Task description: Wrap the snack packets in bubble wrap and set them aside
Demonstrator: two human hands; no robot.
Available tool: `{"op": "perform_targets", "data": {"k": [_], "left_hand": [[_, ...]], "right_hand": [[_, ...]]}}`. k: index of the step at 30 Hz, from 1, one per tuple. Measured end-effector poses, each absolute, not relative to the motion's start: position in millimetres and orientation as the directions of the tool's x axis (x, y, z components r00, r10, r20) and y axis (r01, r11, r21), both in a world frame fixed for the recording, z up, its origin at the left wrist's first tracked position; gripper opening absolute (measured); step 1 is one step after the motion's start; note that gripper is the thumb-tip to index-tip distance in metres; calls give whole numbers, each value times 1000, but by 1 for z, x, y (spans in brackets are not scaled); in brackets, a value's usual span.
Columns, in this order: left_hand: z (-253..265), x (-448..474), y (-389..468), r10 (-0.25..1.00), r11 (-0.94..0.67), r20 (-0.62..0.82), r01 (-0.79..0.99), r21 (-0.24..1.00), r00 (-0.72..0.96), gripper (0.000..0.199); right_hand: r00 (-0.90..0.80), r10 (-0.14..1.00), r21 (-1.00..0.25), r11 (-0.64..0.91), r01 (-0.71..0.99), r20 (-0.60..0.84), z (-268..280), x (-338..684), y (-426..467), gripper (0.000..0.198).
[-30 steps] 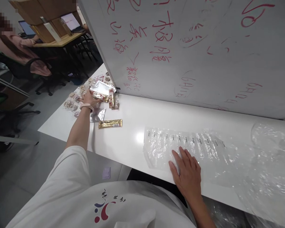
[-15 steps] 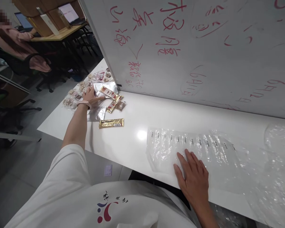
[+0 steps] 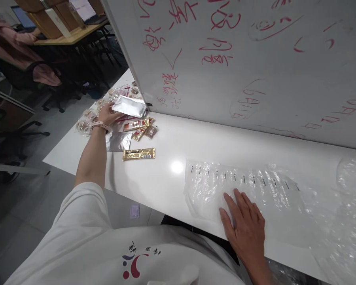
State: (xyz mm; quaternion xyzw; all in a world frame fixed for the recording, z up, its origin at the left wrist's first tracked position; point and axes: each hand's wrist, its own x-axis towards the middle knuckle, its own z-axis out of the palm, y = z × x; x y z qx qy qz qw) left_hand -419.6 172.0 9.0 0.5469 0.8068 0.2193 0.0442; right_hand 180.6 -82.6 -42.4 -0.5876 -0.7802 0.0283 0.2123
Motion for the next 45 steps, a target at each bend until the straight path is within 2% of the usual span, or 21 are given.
{"op": "perform_targets", "data": {"k": [2,4,10,18,21,25,27,31,34,36,37,39,41,43,45], "left_hand": [[2,-413,168,891,291,186,835,467,-415,70],[-1,-411,167,907,290,151,844,450,-392,68],[9,-420,177,937,351,-55,929,121,-346,60],[18,-406,159,944,327,-41,945,-29,-328,39],[20,-397,145,953,297,-46,954,-46,-299,47],[31,-386,139,949,285,-123,956,-67,-292,74],[41,-381,138,936,312,-137,945,-97,-323,80],[79,-372,124,908,361,-137,906,-223,-395,87],[118,-356,97,919,369,-41,889,-270,-393,82],[140,-332,74,935,355,66,908,-221,-349,76],[148,-313,61,949,310,116,938,-156,-294,75],[150,-262,36,977,83,190,994,68,-95,72],[136,-194,13,963,-183,247,937,298,109,69],[107,-119,-4,924,-382,195,804,456,328,60],[73,-48,-13,882,-452,112,753,478,459,57]], "right_hand": [[-220,928,-289,309,906,301,-43,181,-83,45],[-220,930,-282,305,910,296,-43,181,-83,45],[-223,928,-270,307,913,300,-40,179,-82,44],[-224,923,-276,314,908,313,-40,179,-82,43],[-229,922,-275,318,907,312,-41,180,-82,44],[-237,919,-262,323,909,314,-42,182,-83,45],[-239,916,-257,327,909,321,-42,182,-83,45],[-236,914,-261,328,908,330,-42,181,-83,42],[-229,914,-275,328,904,336,-41,180,-82,40],[-226,911,-304,336,891,344,-41,180,-82,40],[-222,910,-331,342,880,350,-41,180,-81,40],[-182,912,-420,337,842,367,-41,182,-81,43],[-86,920,-554,303,776,382,-40,185,-81,46],[49,928,-701,244,670,369,-40,189,-82,47],[180,927,-824,188,535,329,-40,192,-82,47]]}}
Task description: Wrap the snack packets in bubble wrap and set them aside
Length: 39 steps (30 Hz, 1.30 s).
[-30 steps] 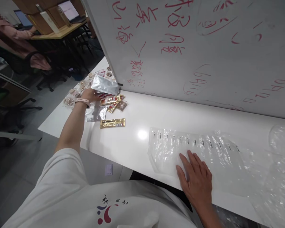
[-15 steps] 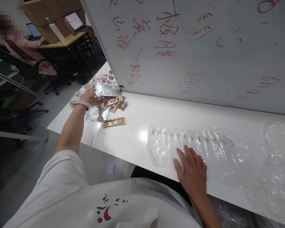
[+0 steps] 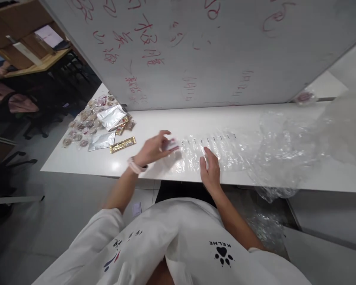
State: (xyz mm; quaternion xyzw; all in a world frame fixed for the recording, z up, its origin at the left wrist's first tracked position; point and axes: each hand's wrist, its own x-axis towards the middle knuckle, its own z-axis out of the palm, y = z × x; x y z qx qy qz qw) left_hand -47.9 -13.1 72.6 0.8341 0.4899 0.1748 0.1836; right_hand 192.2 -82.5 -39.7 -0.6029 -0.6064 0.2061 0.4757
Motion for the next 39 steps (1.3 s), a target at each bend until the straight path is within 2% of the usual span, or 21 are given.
{"op": "perform_targets", "data": {"k": [3,6,8,11,15,18,21,24,26,27,29,32,35,39], "left_hand": [[32,29,-18,846,-502,18,782,369,534,50],[13,55,-27,834,-540,48,796,274,550,42],[6,46,-39,828,-557,119,782,280,548,54],[-5,8,-66,840,-540,172,767,346,514,71],[-17,-47,-95,897,-433,139,769,470,420,57],[-17,-65,-99,953,-298,132,776,556,272,44],[-8,-60,-95,988,-75,151,787,613,-24,48],[1,-48,-91,959,123,149,825,552,-242,64],[5,-46,-91,960,190,83,840,508,-267,68],[7,-46,-91,966,202,38,833,516,-257,66],[10,-50,-90,973,199,-28,770,607,-230,60],[15,-53,-87,963,185,-44,532,827,-266,52],[21,-38,-83,952,60,38,306,950,-304,57],[22,5,-78,967,-150,195,252,956,-164,63]], "right_hand": [[287,920,-917,149,370,265,-41,198,-84,47],[260,924,-912,172,373,280,-39,208,-87,44],[194,918,-843,214,494,347,-37,220,-92,40],[115,898,-651,215,728,424,-36,246,-102,37],[176,900,-445,22,895,398,-39,283,-109,43],[212,907,-381,-64,922,362,-39,297,-107,47],[239,908,-369,-104,923,343,-37,297,-102,48],[253,901,-382,-108,918,352,-31,291,-98,49],[260,887,-397,-96,913,382,-25,286,-97,49],[258,878,-406,-82,910,403,-21,282,-96,49],[195,879,-422,8,906,435,-14,269,-94,44],[-107,910,-468,304,830,401,-9,242,-86,40],[-382,865,-543,502,673,325,-16,215,-74,42],[-445,846,-581,527,620,293,-33,199,-63,42]]}}
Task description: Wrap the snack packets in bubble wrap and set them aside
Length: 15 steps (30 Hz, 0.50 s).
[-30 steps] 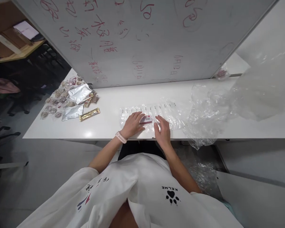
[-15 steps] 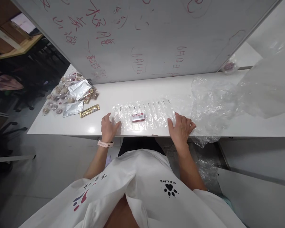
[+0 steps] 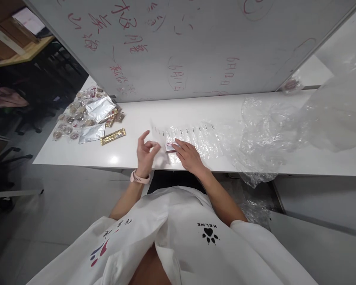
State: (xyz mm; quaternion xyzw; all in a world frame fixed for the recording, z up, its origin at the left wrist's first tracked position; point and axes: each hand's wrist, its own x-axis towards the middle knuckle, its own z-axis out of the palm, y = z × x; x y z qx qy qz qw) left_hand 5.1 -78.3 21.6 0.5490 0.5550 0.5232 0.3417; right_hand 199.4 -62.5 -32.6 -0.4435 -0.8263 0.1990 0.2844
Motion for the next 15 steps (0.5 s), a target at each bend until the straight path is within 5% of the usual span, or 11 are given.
{"op": "perform_targets", "data": {"k": [5,11,15], "left_hand": [[3,40,-75,977,-206,176,293,934,123,55],[-7,31,-77,959,-256,193,345,903,205,44],[-10,33,-72,912,-398,253,547,736,323,37]], "right_hand": [[-459,822,-607,563,561,338,-38,203,-60,41],[-376,879,-764,451,461,292,-33,208,-60,39],[-227,921,-797,387,463,316,-35,208,-60,32]]}}
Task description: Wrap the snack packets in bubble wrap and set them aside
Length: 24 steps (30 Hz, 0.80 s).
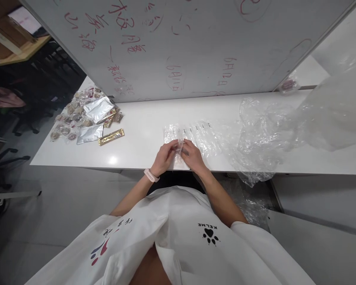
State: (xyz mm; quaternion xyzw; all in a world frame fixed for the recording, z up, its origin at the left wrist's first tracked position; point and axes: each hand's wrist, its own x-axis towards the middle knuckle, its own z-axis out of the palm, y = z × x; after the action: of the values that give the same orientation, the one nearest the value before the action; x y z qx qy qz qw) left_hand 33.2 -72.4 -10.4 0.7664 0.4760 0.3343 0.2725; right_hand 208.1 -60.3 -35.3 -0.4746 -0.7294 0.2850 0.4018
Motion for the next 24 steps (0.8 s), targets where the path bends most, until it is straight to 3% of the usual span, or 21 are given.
{"op": "perform_targets", "data": {"k": [4,7,9,12,16,18,20,22,24], "left_hand": [[-15,40,-67,887,-461,234,720,519,399,30],[-17,44,-66,891,-453,255,782,428,376,26],[-17,47,-65,888,-451,292,799,397,356,23],[-16,51,-63,901,-421,283,819,390,329,21],[-15,56,-59,923,-377,238,833,404,302,22],[-14,56,-59,923,-376,245,831,410,297,23],[-15,56,-60,922,-376,256,831,409,291,25],[-16,57,-61,922,-372,263,835,406,283,25],[-16,57,-61,923,-369,265,836,407,279,24]], "right_hand": [[8,909,-629,282,724,417,-34,228,-75,28],[232,861,-484,17,875,452,-29,258,-99,33],[339,855,-439,-150,886,393,-25,274,-115,38],[384,880,-447,-234,863,280,-22,278,-126,44],[322,903,-561,-115,820,286,-25,262,-105,45],[350,896,-651,-96,753,273,-28,255,-86,45],[422,893,-781,-150,607,157,-29,250,-69,49],[425,904,-923,-203,327,-48,-28,243,-57,56],[304,928,-974,-225,-1,-215,-24,232,-51,59]]}}
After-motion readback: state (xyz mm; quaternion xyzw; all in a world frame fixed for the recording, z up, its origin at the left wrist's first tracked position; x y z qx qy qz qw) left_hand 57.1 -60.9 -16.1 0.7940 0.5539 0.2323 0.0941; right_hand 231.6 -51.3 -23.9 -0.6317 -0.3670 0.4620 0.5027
